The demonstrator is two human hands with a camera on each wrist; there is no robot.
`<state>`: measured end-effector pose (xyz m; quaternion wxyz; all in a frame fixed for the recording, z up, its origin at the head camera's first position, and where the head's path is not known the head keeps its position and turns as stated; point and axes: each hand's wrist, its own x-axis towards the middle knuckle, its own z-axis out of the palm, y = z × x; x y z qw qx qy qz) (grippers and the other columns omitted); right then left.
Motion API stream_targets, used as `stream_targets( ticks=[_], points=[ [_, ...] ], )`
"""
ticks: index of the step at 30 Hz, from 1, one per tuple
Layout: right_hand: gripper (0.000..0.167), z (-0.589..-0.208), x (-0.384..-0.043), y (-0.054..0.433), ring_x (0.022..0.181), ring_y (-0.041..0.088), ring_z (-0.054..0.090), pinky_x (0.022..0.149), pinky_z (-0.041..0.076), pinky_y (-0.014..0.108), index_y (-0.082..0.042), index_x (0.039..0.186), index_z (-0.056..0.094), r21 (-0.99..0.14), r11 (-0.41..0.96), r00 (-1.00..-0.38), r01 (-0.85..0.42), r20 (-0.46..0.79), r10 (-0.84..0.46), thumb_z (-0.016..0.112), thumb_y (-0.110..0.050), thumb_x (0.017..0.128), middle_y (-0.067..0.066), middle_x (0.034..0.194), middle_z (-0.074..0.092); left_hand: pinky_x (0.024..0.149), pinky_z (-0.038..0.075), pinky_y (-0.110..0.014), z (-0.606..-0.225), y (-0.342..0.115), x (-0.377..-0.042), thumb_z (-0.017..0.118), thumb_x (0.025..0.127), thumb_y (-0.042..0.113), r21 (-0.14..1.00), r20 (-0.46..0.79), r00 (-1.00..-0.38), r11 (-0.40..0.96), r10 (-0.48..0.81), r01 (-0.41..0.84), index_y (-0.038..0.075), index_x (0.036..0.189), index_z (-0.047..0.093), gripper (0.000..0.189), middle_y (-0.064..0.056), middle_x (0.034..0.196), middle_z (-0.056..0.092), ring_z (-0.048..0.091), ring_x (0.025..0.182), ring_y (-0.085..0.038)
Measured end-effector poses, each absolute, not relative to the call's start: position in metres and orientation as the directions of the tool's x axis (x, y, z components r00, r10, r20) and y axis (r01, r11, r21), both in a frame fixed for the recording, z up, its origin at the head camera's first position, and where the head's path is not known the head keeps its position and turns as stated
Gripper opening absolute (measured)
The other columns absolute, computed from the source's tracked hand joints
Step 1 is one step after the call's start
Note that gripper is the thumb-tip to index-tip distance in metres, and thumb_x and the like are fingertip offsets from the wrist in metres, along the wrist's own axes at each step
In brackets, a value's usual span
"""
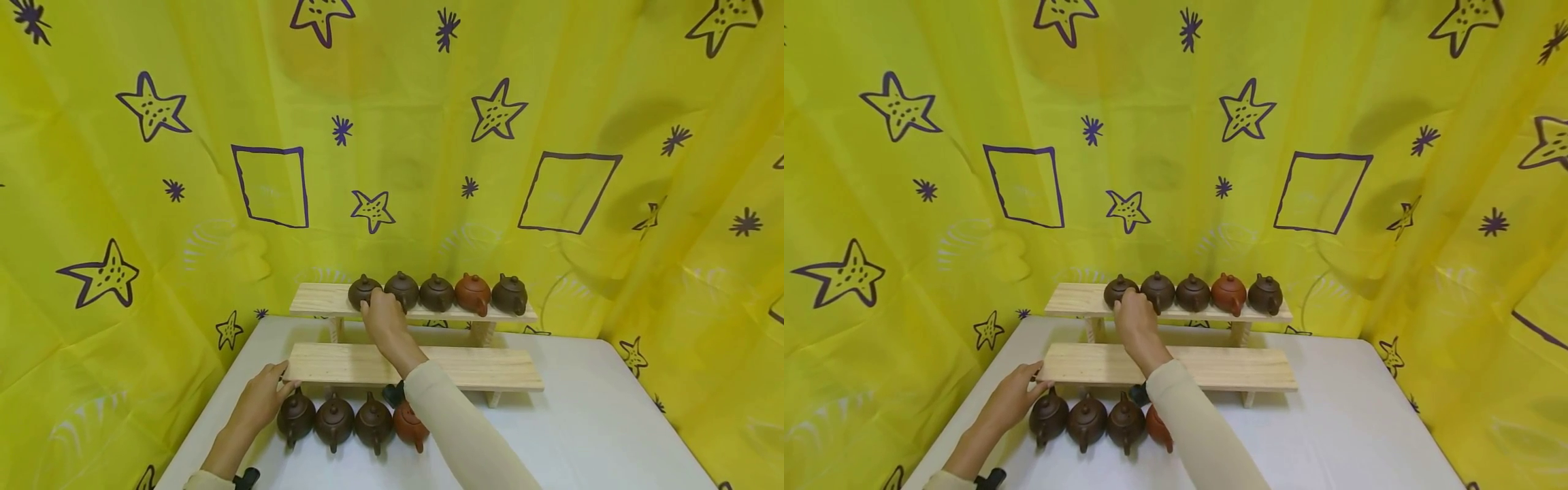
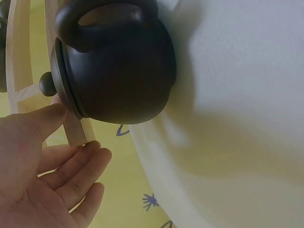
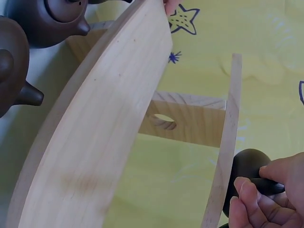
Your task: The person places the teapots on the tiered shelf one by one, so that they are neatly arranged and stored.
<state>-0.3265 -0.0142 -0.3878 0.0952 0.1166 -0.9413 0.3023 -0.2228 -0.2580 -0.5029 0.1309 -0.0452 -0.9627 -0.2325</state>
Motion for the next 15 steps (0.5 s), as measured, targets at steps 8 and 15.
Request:
stream_targets(
  ticks=[8,15],
  points=[
    [0.031,-0.3865,-0.3270,-0.0191,0.054,0.020,0.062,0.045,0.045,0.030,0.006,0.114,0.070,-0.544,0.789,-0.947,-0.286,0.284,-0.147,0.063,-0.024,0.108,0.012,0.075,0.069,0.094,0.057,-0.059,-0.5031,-0.2586,-0.2224,0.075,0.099,0.020,0.432,0.273,-0.962,0.889,0.029,0.150,-0.016,0.138,0.058,0.056,-0.030,0.119,0.067,0.069,0.110,-0.048],
    [0.034,-0.3889,-0.3294,-0.0196,0.053,0.019,0.060,0.046,0.044,0.029,0.005,0.117,0.070,-0.549,0.788,-0.950,-0.278,0.277,-0.142,0.063,-0.027,0.108,0.009,0.072,0.065,0.092,0.057,-0.060,-0.5048,-0.2596,-0.2226,0.075,0.098,0.021,0.436,0.276,-0.961,0.887,0.030,0.153,-0.015,0.138,0.059,0.056,-0.028,0.117,0.068,0.069,0.107,-0.048]
  ],
)
